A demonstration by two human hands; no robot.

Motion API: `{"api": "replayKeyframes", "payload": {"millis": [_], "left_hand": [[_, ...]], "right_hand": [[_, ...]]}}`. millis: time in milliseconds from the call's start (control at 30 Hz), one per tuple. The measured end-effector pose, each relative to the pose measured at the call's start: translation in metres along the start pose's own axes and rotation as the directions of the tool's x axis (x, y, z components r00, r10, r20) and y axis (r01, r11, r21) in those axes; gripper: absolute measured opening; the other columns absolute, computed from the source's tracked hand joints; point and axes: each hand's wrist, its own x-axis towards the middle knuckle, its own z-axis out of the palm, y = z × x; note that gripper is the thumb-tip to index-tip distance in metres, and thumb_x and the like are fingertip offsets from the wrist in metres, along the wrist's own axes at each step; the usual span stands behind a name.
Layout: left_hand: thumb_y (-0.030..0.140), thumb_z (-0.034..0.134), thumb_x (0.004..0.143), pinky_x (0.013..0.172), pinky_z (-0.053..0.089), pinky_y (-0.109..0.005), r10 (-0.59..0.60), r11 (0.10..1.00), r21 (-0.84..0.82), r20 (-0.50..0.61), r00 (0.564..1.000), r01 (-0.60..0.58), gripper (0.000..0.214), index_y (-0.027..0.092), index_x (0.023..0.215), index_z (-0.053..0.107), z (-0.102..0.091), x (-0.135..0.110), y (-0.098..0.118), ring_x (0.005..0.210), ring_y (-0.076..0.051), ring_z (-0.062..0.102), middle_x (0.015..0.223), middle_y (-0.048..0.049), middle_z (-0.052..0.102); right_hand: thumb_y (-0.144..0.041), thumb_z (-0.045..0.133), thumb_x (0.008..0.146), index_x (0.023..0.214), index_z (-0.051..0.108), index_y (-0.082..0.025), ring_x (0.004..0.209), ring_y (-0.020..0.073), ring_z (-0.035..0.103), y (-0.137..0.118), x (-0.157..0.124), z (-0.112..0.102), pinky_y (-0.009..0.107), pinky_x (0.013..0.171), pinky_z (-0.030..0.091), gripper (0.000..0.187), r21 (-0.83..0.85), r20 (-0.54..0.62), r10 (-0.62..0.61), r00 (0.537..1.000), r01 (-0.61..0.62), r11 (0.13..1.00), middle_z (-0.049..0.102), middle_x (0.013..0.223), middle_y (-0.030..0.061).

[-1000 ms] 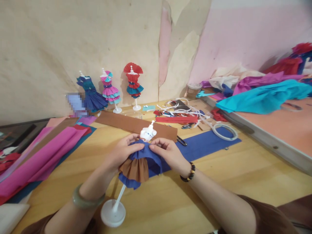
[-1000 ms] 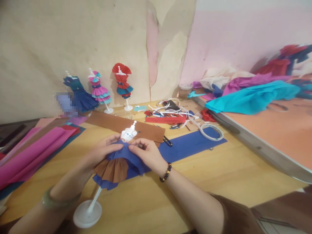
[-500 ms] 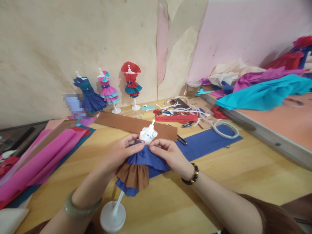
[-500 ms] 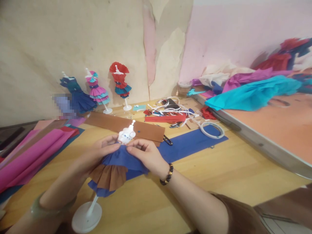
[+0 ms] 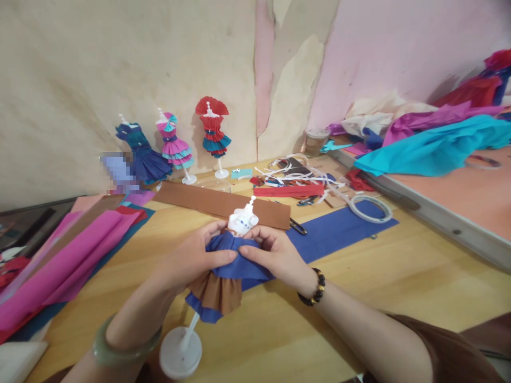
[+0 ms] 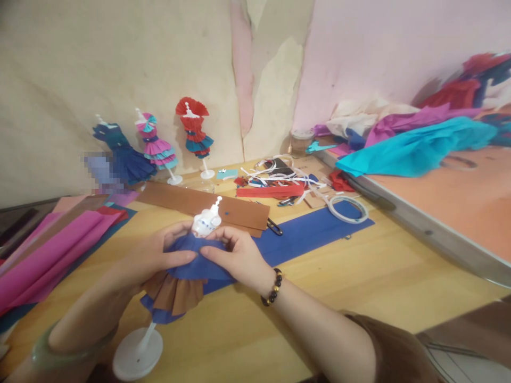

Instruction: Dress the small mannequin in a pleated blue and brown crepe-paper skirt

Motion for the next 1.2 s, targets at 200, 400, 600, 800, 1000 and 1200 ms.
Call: {"api": "replayKeyframes", "payload": {"millis": [200, 400, 600, 800, 1000, 1200], "left_hand": [[0.038, 0.081, 0.067, 0.096, 0.05, -0.039, 0.032, 0.999, -0.028, -0.009, 0.999, -0.032, 0.053, 0.019, 0.114, 0.065, 0.006, 0.004, -0.004, 0.119, -0.031, 0.062, 0.125, -0.0114, 0.069], [0.035, 0.08, 0.064, 0.096, 0.049, -0.042, 0.036, 0.999, -0.022, -0.081, 0.996, -0.038, 0.053, 0.017, 0.112, 0.065, 0.008, 0.006, -0.007, 0.119, -0.033, 0.061, 0.122, -0.0128, 0.07], [0.033, 0.078, 0.064, 0.094, 0.05, -0.041, 0.064, 0.998, -0.013, -0.095, 0.993, -0.065, 0.054, 0.016, 0.114, 0.065, 0.009, 0.006, -0.008, 0.114, -0.032, 0.064, 0.119, -0.0119, 0.071], [0.034, 0.077, 0.064, 0.094, 0.051, -0.041, 0.067, 0.998, -0.007, -0.123, 0.99, -0.068, 0.054, 0.015, 0.114, 0.064, 0.011, 0.004, -0.004, 0.113, -0.032, 0.065, 0.116, -0.0114, 0.072], [0.033, 0.075, 0.066, 0.088, 0.054, -0.04, 0.102, 0.995, 0.02, -0.139, 0.985, -0.101, 0.047, 0.017, 0.11, 0.066, 0.012, 0.002, -0.003, 0.106, -0.03, 0.068, 0.107, -0.0092, 0.075], [0.029, 0.071, 0.072, 0.09, 0.051, -0.038, 0.2, 0.976, 0.112, -0.116, 0.973, -0.187, 0.036, 0.018, 0.107, 0.065, 0.013, 0.001, -0.006, 0.105, -0.027, 0.066, 0.108, -0.0082, 0.073]], "right_hand": [[-0.037, 0.083, 0.071, 0.083, 0.069, -0.022, 0.079, 0.0149, 0.067, 0.001, 0.0, 0.001, 0.03, 0.078, 0.053, 0.024, -0.025, -0.025, -0.045, 0.999, 0.044, 0.999, 0.074, 0.088, 0.0007], [-0.042, 0.083, 0.071, 0.081, 0.071, -0.022, 0.071, 0.0136, 0.065, -0.002, -0.001, 0.0, 0.028, 0.071, 0.053, 0.026, 0.026, -0.037, 0.02, 0.999, -0.019, 0.999, 0.074, 0.082, 0.0004], [-0.041, 0.086, 0.068, 0.073, 0.074, -0.02, 0.063, 0.0112, 0.062, -0.005, -0.002, -0.001, 0.026, 0.065, 0.051, 0.025, 0.045, -0.092, 0.052, 0.994, -0.048, 0.998, 0.074, 0.073, -0.0001], [-0.04, 0.088, 0.064, 0.072, 0.076, -0.02, 0.061, 0.0097, 0.063, -0.008, -0.001, 0.001, 0.023, 0.062, 0.05, 0.025, 0.083, -0.103, 0.083, 0.991, -0.074, 0.994, 0.075, 0.072, -0.0001], [-0.039, 0.088, 0.065, 0.074, 0.078, -0.022, 0.062, 0.0082, 0.064, -0.006, -0.002, 0.001, 0.021, 0.063, 0.05, 0.022, 0.113, -0.079, 0.082, 0.993, -0.073, 0.991, 0.076, 0.073, -0.0018], [-0.037, 0.088, 0.066, 0.077, 0.079, -0.022, 0.066, 0.01, 0.067, -0.006, -0.003, 0.001, 0.024, 0.068, 0.054, 0.021, 0.145, -0.055, 0.072, 0.996, -0.063, 0.987, 0.078, 0.08, -0.0004]]}}
